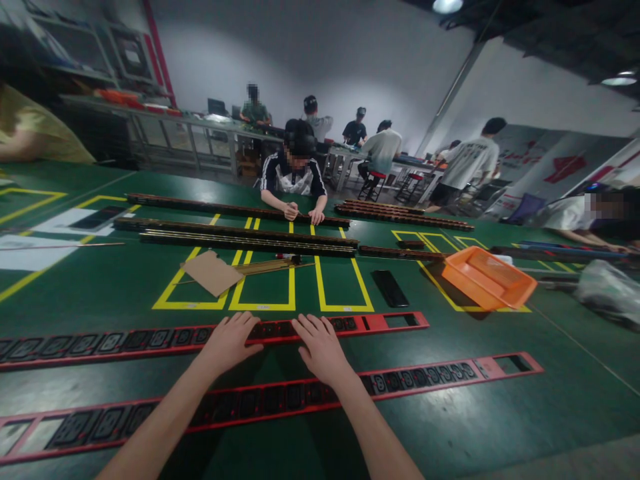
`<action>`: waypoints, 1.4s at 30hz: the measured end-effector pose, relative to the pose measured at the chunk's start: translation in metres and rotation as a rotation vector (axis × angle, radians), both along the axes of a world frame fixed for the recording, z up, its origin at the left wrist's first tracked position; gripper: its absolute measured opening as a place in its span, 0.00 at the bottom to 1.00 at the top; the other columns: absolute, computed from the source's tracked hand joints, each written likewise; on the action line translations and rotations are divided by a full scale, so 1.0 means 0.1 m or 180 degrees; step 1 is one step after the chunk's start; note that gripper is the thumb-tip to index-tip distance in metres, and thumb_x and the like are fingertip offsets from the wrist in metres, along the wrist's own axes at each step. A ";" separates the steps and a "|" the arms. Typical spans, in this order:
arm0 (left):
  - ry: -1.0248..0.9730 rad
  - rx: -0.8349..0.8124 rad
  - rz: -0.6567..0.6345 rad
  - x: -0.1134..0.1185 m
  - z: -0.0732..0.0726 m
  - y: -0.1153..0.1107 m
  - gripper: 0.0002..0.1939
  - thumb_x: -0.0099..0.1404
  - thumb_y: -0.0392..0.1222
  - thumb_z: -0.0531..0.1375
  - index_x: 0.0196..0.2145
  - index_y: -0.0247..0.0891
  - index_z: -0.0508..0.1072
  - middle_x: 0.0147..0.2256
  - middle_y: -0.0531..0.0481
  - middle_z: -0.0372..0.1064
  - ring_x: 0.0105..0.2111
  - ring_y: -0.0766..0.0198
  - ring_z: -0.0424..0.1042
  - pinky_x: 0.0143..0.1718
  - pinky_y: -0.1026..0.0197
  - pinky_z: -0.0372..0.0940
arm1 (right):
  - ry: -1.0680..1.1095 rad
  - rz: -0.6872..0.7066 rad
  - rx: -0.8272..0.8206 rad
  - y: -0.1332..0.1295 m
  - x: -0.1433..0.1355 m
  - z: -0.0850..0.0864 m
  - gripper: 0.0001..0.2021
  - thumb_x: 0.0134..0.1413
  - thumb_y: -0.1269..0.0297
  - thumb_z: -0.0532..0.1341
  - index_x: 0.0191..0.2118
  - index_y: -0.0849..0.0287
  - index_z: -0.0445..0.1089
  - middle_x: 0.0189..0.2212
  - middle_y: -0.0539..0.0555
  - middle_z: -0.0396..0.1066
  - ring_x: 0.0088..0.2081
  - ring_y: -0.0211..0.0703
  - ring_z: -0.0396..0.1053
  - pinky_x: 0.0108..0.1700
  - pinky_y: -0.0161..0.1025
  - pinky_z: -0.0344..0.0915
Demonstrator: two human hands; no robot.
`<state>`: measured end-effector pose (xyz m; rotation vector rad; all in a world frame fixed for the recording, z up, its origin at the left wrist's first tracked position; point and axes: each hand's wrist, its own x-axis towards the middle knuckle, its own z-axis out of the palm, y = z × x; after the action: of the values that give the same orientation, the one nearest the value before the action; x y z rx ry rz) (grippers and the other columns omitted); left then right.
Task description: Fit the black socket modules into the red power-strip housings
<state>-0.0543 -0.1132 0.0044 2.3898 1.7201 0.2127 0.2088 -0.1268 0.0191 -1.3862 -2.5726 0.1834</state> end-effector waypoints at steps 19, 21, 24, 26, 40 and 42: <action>0.0062 -0.0002 0.0015 0.01 0.04 -0.01 0.22 0.62 0.51 0.59 0.52 0.40 0.69 0.50 0.45 0.69 0.50 0.51 0.66 0.48 0.51 0.59 | 0.0011 0.0051 0.0001 0.00 0.00 0.00 0.27 0.61 0.65 0.57 0.65 0.50 0.56 0.66 0.52 0.55 0.65 0.50 0.51 0.67 0.55 0.44; 0.0082 -0.0024 0.0001 0.02 0.05 -0.02 0.22 0.62 0.51 0.58 0.51 0.40 0.69 0.50 0.44 0.69 0.50 0.51 0.66 0.48 0.51 0.59 | 0.0028 0.0049 0.0008 0.00 0.00 0.00 0.27 0.61 0.66 0.57 0.65 0.49 0.57 0.65 0.52 0.56 0.65 0.50 0.51 0.67 0.55 0.44; 0.0102 -0.0027 0.0004 0.02 0.04 -0.01 0.21 0.63 0.51 0.58 0.51 0.41 0.69 0.51 0.44 0.69 0.50 0.52 0.66 0.49 0.51 0.58 | 0.0076 0.0031 0.0025 0.00 0.00 0.00 0.27 0.60 0.66 0.58 0.64 0.49 0.58 0.65 0.52 0.57 0.65 0.49 0.52 0.67 0.55 0.45; 0.0118 -0.0004 -0.0002 0.02 0.03 -0.01 0.22 0.63 0.51 0.58 0.51 0.40 0.69 0.51 0.44 0.69 0.51 0.51 0.66 0.49 0.51 0.58 | 0.0121 0.0009 0.0040 -0.01 -0.01 0.01 0.26 0.60 0.66 0.58 0.63 0.49 0.58 0.64 0.53 0.59 0.64 0.49 0.53 0.67 0.54 0.45; 0.0066 0.0153 -0.0388 0.01 -0.04 -0.01 0.22 0.61 0.52 0.62 0.50 0.40 0.70 0.48 0.44 0.70 0.49 0.52 0.67 0.48 0.53 0.59 | 0.0003 -0.0279 0.0134 0.06 -0.01 -0.15 0.30 0.58 0.69 0.62 0.65 0.52 0.56 0.56 0.55 0.66 0.59 0.48 0.59 0.67 0.57 0.44; 0.0021 0.0146 -0.0387 0.03 -0.03 0.00 0.23 0.61 0.52 0.62 0.50 0.41 0.70 0.49 0.44 0.70 0.50 0.52 0.67 0.48 0.53 0.59 | -0.0032 -0.0370 0.0148 0.06 0.00 -0.17 0.30 0.57 0.71 0.62 0.64 0.50 0.56 0.55 0.55 0.67 0.58 0.48 0.60 0.66 0.60 0.42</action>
<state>-0.0514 -0.1136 0.0012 2.5203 1.5822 0.2288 0.2086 -0.1204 0.0022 -1.5178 -2.4786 0.0978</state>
